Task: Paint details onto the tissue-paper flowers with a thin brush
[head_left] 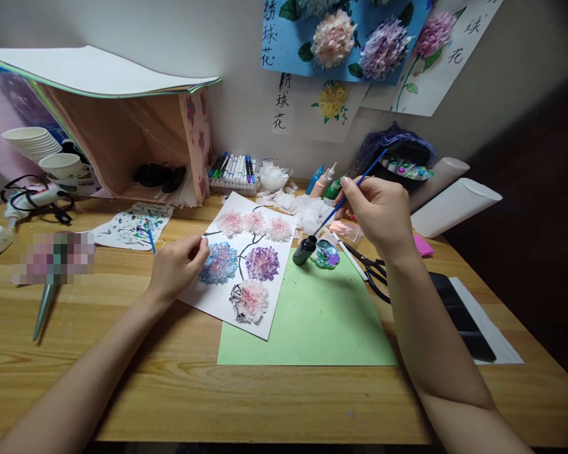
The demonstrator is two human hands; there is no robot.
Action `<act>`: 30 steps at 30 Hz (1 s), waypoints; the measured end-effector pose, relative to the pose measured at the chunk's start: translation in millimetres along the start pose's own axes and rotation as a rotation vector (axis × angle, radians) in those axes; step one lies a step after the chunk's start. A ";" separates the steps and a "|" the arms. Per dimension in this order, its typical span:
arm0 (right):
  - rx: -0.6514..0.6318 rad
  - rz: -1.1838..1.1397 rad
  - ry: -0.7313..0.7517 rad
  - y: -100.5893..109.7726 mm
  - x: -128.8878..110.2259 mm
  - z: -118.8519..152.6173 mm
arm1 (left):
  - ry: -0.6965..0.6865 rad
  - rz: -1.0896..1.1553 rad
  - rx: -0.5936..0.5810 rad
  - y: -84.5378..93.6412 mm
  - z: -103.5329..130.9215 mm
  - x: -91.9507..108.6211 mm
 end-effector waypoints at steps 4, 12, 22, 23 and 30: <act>0.018 0.029 0.051 0.3 -2.5 1.0 | -0.006 0.006 0.003 1.7 -0.3 0.7; 0.030 0.075 0.069 3.2 -10.5 3.7 | 0.010 0.006 0.005 2.5 -0.7 1.5; -0.311 -0.142 0.165 -28.2 -53.2 41.6 | -0.013 0.011 0.024 1.0 0.6 2.5; -0.393 -0.121 0.196 -37.3 -55.8 47.9 | -0.016 0.013 0.026 0.9 0.7 2.5; -0.550 -0.043 0.346 -72.9 -64.1 74.1 | -0.017 0.006 0.051 0.9 1.0 1.5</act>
Point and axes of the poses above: each hand's wrist, its own z-axis away from the middle knuckle, its own y-axis out of the back of the hand, x = y × z, the point moved 4 cm from there along -z, towards the middle knuckle, and after that the axes turned 3 degrees about -z, right-handed, at the moved point
